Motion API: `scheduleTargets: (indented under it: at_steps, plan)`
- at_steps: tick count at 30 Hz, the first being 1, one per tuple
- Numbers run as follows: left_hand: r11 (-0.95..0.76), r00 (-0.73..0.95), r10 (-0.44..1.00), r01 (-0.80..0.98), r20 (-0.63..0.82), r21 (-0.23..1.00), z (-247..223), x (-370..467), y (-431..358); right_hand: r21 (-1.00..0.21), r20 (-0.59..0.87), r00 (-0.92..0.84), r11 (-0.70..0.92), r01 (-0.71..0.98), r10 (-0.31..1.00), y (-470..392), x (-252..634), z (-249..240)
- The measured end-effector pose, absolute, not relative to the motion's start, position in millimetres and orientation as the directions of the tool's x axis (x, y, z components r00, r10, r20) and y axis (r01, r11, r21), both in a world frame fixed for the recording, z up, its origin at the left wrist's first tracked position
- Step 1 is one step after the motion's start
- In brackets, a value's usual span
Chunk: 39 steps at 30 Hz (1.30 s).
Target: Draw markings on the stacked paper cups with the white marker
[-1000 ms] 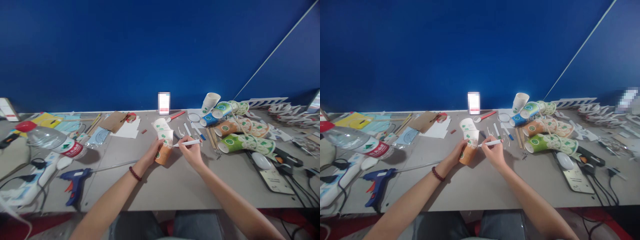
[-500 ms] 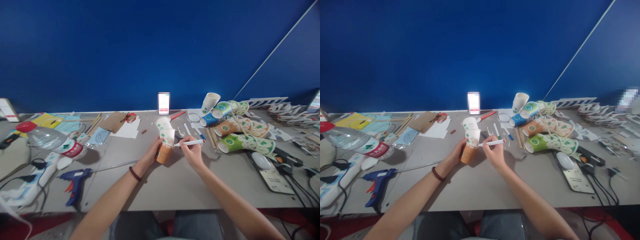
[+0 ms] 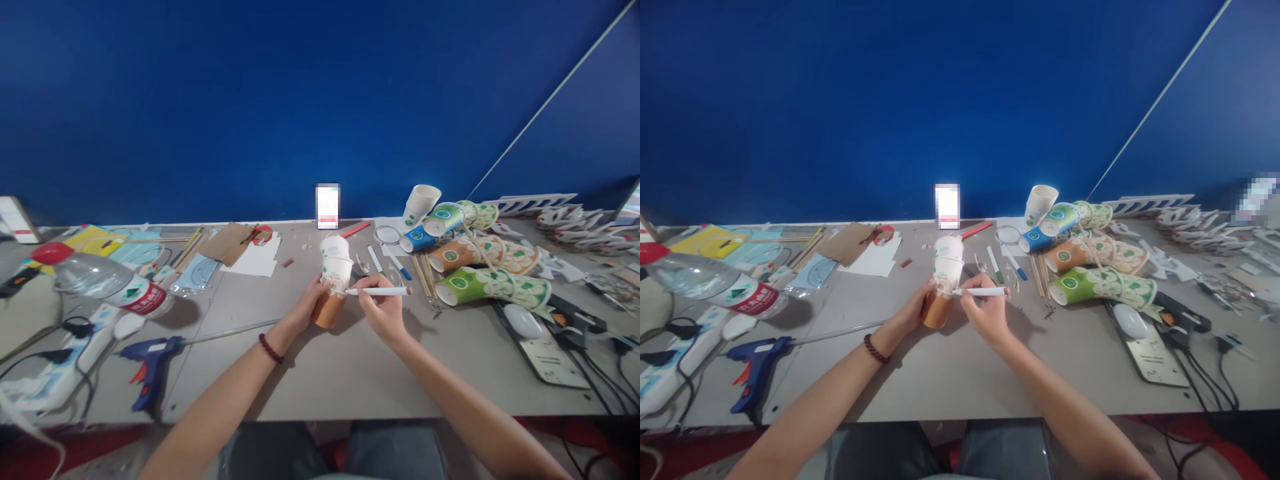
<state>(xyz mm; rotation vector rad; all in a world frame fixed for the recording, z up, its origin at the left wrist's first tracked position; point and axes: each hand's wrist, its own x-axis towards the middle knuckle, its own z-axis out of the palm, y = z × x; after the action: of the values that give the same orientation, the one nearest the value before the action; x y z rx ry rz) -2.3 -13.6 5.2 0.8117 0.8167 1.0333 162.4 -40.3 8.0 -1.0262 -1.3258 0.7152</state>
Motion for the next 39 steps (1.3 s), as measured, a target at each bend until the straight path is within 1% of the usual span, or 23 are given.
scheduleTargets:
  at_steps: [3, 13, 19, 25, 34, 39]
  plan:
    - [0.283, 0.295, 0.939, -0.379, -0.175, 0.881, 5.2, -2.9, -14.3, -0.888, 0.453, 0.136, 0.433, 0.152, 0.881, -40.4, 162.9, 8.0]
    - [0.368, 0.304, 0.915, -0.363, -0.264, 0.856, 10.3, -0.1, -17.3, -0.878, 0.463, 0.141, 0.431, 0.210, 0.875, -40.6, 162.7, 7.1]
    - [0.359, 0.273, 0.924, -0.372, -0.268, 0.856, 7.7, 2.3, -16.0, -0.885, 0.446, 0.154, 0.407, 0.227, 0.882, -39.6, 164.1, 6.2]
    - [0.369, 0.263, 0.921, -0.354, -0.288, 0.859, 7.8, 3.4, -16.4, -0.870, 0.464, 0.159, 0.414, 0.269, 0.871, -40.1, 164.1, 8.2]
    - [0.341, 0.266, 0.929, -0.346, -0.258, 0.874, 3.8, 3.0, -15.2, -0.886, 0.438, 0.177, 0.390, 0.250, 0.881, -38.2, 164.2, 6.0]
    - [0.363, 0.279, 0.920, -0.339, -0.276, 0.868, 6.9, 2.3, -17.1, -0.900, 0.415, 0.175, 0.375, 0.220, 0.893, -38.0, 164.3, 6.1]
